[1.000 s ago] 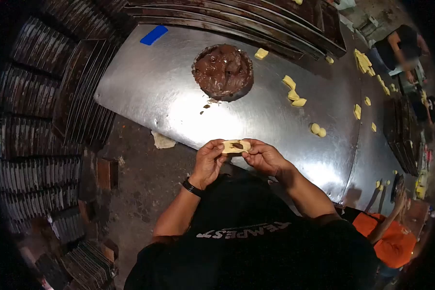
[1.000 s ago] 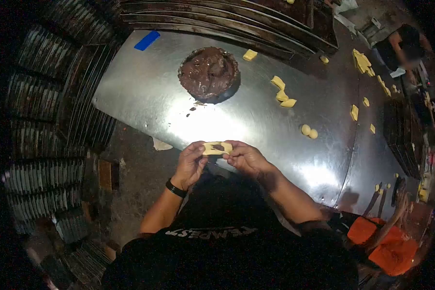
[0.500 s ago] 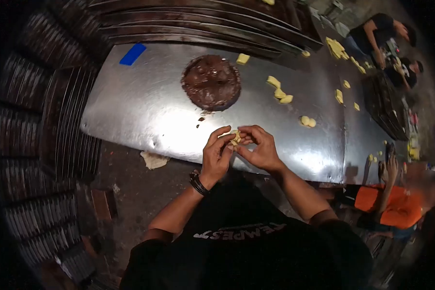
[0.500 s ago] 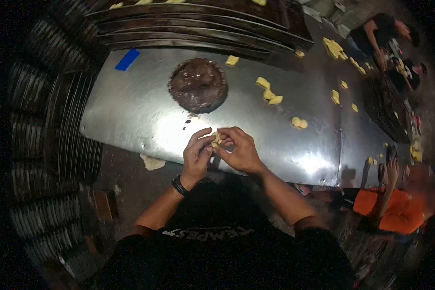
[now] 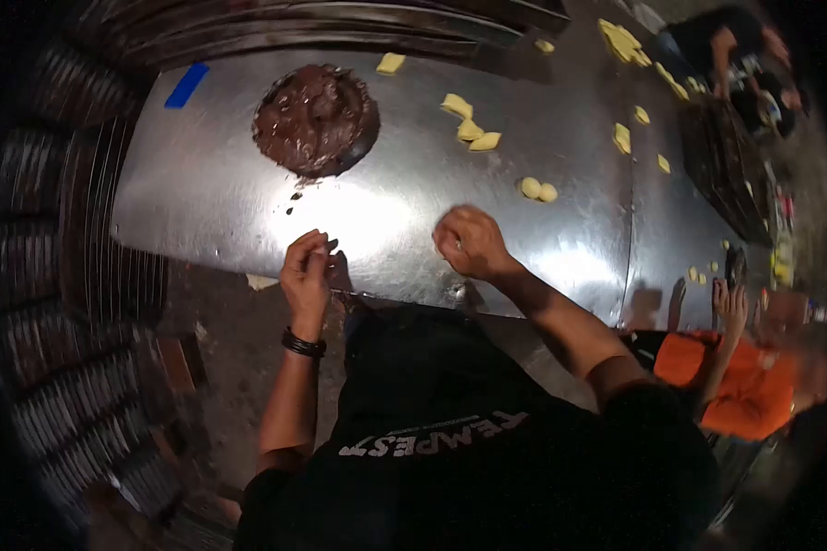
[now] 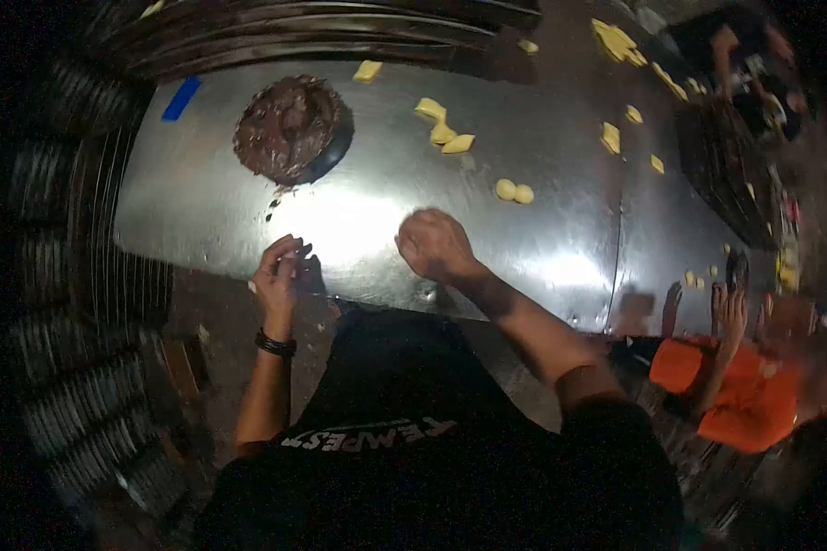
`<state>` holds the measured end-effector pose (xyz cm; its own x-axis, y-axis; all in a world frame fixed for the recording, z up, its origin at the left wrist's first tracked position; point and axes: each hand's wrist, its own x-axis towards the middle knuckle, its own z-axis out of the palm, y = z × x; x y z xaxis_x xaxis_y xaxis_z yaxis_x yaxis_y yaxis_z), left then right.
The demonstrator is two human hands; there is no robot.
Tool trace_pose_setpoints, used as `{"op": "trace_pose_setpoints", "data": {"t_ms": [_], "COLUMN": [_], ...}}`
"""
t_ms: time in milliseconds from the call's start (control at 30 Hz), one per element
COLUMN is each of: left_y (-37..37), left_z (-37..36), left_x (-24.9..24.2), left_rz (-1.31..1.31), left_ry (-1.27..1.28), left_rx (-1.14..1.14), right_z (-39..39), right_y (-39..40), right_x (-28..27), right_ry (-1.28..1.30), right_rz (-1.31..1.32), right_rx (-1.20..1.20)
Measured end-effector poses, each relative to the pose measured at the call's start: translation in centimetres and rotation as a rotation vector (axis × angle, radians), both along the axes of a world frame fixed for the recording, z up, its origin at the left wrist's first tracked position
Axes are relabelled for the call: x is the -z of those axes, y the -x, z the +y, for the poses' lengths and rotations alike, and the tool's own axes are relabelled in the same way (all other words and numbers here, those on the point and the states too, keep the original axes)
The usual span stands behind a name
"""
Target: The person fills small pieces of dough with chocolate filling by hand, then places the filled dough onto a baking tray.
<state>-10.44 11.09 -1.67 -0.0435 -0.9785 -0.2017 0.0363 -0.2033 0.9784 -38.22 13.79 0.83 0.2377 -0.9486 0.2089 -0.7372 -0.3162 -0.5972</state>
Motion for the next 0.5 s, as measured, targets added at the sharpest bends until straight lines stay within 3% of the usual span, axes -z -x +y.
{"op": "trace_pose_setpoints", "data": {"t_ms": [33,133,233,333,433,467,500], "left_y": [-0.9,-2.5,-4.1,-6.3,-7.1,-6.9,-6.8], "left_z": [0.6,2.0,3.1,3.7,2.6,1.9,1.1], "left_x": [0.1,-0.2,-2.5,-1.3,-1.0,-1.1,-1.2], "left_rz": [-0.043,-0.108,-0.068,0.014,0.046,0.060,0.072], "left_ry": [-0.002,0.051,0.013,0.000,-0.026,-0.021,-0.015], "left_rx": [-0.035,-0.105,-0.192,-0.206,-0.111,-0.061,-0.007], "right_z": [-0.9,0.5,1.4,-1.0,-2.0,-1.4,-0.2], "right_y": [-0.7,-2.5,3.8,3.4,-1.0,-1.9,-2.0], "right_x": [0.9,1.9,6.6,4.0,4.0,4.5,4.8], "right_ry": [0.178,0.073,0.131,0.118,0.139,0.159,0.019], "right_rz": [-0.011,0.140,0.064,0.210,0.159,0.185,0.241], "right_rx": [0.033,-0.172,-0.460,-0.136,0.382,0.372,0.295]}}
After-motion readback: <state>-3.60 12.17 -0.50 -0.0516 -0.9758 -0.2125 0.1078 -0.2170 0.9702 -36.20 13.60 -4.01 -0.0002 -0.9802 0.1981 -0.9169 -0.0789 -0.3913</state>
